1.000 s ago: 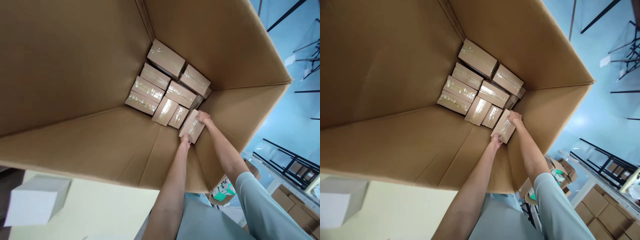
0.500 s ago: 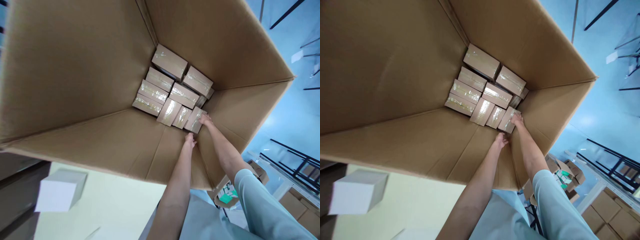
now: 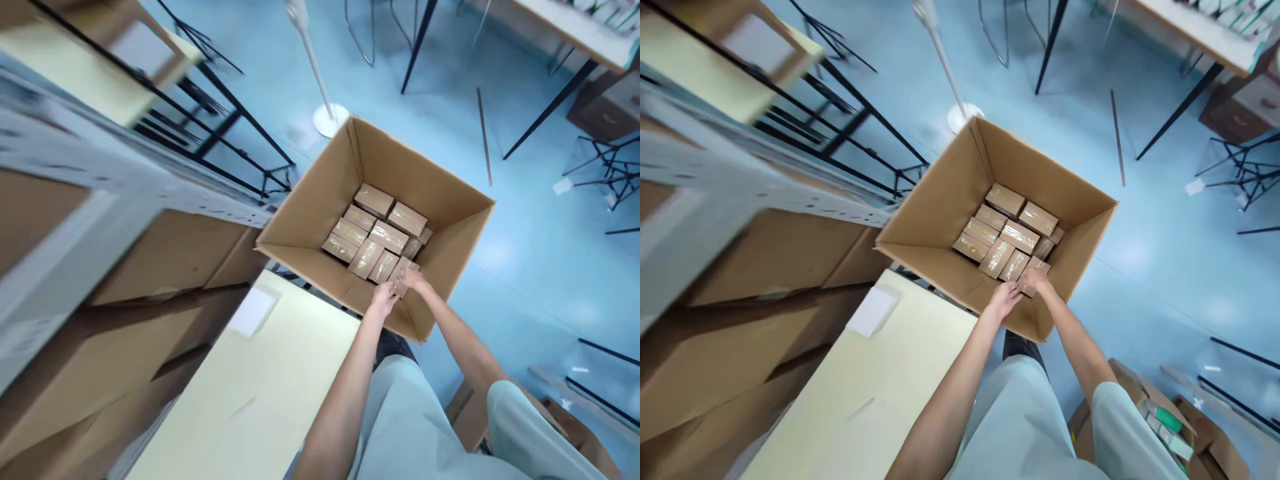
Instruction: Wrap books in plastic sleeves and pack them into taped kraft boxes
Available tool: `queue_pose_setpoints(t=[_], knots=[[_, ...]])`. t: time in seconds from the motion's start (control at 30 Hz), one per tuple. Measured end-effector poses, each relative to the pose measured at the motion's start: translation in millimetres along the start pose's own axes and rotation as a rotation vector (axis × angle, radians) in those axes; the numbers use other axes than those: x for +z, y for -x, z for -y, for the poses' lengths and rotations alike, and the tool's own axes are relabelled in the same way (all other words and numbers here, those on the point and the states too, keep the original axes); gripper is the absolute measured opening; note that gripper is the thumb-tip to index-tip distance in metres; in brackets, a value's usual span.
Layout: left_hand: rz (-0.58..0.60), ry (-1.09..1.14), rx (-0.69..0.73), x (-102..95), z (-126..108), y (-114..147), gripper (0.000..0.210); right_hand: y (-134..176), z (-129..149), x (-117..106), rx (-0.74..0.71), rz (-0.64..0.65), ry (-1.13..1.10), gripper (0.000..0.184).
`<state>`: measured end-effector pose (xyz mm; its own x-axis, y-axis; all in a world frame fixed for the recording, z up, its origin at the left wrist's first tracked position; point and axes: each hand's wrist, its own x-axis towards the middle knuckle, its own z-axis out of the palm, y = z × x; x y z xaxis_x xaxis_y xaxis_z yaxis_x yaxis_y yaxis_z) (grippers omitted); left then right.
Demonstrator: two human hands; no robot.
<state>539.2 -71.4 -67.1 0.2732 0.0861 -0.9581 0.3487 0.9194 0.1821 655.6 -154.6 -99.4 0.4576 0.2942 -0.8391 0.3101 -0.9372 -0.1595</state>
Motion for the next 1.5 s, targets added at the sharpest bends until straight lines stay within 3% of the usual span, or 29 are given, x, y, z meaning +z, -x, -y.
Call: queue_pose_setpoints(t=[0.07,0.17,0.3,0.4,0.5,0.63,0.77,0.93,1.07,1.27,1.5], knots=[[0.063,0.019,0.082,-19.0,-2.3,49.5,0.009,44.8,8.7,0.6,-0.132,-0.09,-0.022,0.051],[0.223,0.082,0.264,-65.1,7.0,125.2,0.022,113.6,16.9,13.4,-0.369,-0.254,-0.134,0.054],[0.245,0.242,0.51,-147.3,51.0,214.2,0.029,198.2,34.4,42.6,-0.64,-0.335,-0.241,0.057],[0.159,0.409,0.677,-208.9,109.5,266.2,0.03,257.5,62.7,71.2,-0.842,-0.297,-0.231,0.061],[0.045,0.602,0.806,-262.4,178.4,307.2,0.03,315.4,97.2,112.0,-1.019,-0.163,-0.174,0.066],[-0.112,0.85,0.995,-323.3,269.3,356.2,0.034,383.5,133.5,185.1,-1.187,0.095,0.022,0.07],[-0.302,1.089,1.183,-370.0,363.2,404.5,0.038,442.8,159.2,269.6,-1.324,0.3,0.25,0.073],[-0.557,1.457,1.295,-396.7,480.4,438.6,0.04,524.9,183.7,373.9,-1.513,0.553,0.49,0.071],[-0.743,1.721,1.308,-401.2,549.2,444.9,0.04,587.6,196.6,441.2,-1.593,0.723,0.693,0.068],[-1.002,1.979,1.251,-408.6,611.1,462.1,0.038,642.9,198.3,532.4,-1.629,1.002,0.924,0.068],[-1.305,2.111,1.165,-401.6,659.7,493.3,0.033,679.6,187.1,624.0,-1.598,1.359,1.139,0.066]])
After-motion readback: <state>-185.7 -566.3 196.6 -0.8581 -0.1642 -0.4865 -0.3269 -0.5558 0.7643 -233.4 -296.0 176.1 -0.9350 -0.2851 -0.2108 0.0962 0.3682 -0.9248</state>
